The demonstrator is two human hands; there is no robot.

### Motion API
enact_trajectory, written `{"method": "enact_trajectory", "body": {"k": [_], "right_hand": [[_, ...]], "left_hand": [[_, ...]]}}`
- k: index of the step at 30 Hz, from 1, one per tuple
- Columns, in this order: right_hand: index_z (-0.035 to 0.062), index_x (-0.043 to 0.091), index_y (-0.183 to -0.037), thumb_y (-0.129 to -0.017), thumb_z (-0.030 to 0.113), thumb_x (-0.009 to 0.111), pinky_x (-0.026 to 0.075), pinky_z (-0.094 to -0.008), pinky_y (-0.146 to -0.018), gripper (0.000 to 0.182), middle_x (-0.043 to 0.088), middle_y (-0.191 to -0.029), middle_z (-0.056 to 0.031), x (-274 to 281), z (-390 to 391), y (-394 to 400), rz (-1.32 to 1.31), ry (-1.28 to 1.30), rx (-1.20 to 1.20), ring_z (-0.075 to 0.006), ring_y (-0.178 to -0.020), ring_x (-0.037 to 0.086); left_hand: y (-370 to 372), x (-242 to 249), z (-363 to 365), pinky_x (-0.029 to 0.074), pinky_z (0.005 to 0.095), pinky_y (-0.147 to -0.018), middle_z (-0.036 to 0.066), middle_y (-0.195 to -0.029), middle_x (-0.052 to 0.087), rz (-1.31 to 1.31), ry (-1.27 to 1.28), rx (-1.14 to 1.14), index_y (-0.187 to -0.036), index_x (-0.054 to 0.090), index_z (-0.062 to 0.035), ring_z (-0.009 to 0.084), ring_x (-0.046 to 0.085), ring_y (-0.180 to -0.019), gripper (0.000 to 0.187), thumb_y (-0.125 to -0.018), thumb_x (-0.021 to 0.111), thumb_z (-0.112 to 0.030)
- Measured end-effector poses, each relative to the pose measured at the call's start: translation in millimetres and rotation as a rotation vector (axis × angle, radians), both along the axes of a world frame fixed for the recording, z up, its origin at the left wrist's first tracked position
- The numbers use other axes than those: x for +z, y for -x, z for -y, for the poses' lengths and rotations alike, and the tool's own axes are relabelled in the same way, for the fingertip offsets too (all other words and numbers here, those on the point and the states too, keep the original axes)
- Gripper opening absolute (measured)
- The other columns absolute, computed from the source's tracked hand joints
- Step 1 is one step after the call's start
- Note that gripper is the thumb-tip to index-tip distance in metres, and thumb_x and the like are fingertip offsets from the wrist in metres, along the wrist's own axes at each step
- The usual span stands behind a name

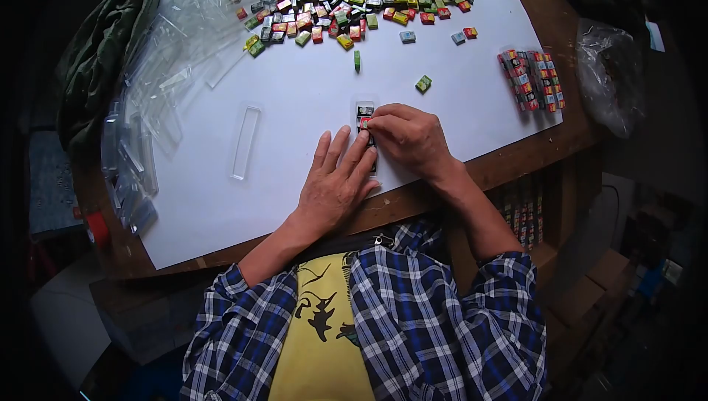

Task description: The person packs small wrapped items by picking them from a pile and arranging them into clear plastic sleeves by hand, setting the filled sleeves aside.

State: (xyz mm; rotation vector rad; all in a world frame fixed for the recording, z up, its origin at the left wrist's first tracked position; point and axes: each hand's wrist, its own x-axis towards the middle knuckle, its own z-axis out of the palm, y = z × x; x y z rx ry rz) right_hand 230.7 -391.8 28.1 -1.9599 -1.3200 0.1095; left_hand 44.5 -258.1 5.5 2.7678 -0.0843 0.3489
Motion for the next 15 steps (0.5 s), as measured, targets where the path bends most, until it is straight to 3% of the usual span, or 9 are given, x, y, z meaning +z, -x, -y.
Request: {"method": "enact_trajectory", "body": {"k": [3,11,15], "right_hand": [[0.0053,0.08,-0.104,-0.086,0.001,0.084,0.064,-0.032,-0.072,0.018,0.079,-0.105,-0.0096,2.1,1.0,-3.3,0.004,0.015,0.046,-0.0237,-0.085,0.079],[0.005,0.08,-0.103,-0.088,0.001,0.083,0.064,-0.032,-0.073,0.016,0.078,-0.107,-0.0097,3.0,-7.2,-6.1,0.016,0.082,0.05,-0.0234,-0.086,0.079],[0.0038,0.08,-0.103,-0.09,0.002,0.082,0.063,-0.0314,-0.073,0.014,0.078,-0.107,-0.0093,0.0,-14.4,-8.6,-0.112,0.13,0.001,-0.022,-0.084,0.078]], "left_hand": [[1.2,0.9,1.7,0.028,0.0618,-0.128,0.018,-0.159,0.053,0.004,0.034,0.003,-0.141,0.064,-0.0047,0.0426,0.044,-0.152,0.051,-0.102,0.071,-0.037],[1.7,0.4,2.0,0.029,0.0611,-0.128,0.018,-0.158,0.054,0.018,0.034,0.0,-0.141,0.064,-0.0048,0.0427,0.044,-0.151,0.049,-0.102,0.071,-0.035],[1.7,-0.9,1.6,0.03,0.0611,-0.128,0.018,-0.158,0.054,0.021,0.041,0.004,-0.14,0.064,-0.0051,0.0423,0.043,-0.152,0.048,-0.102,0.071,-0.034]]}}
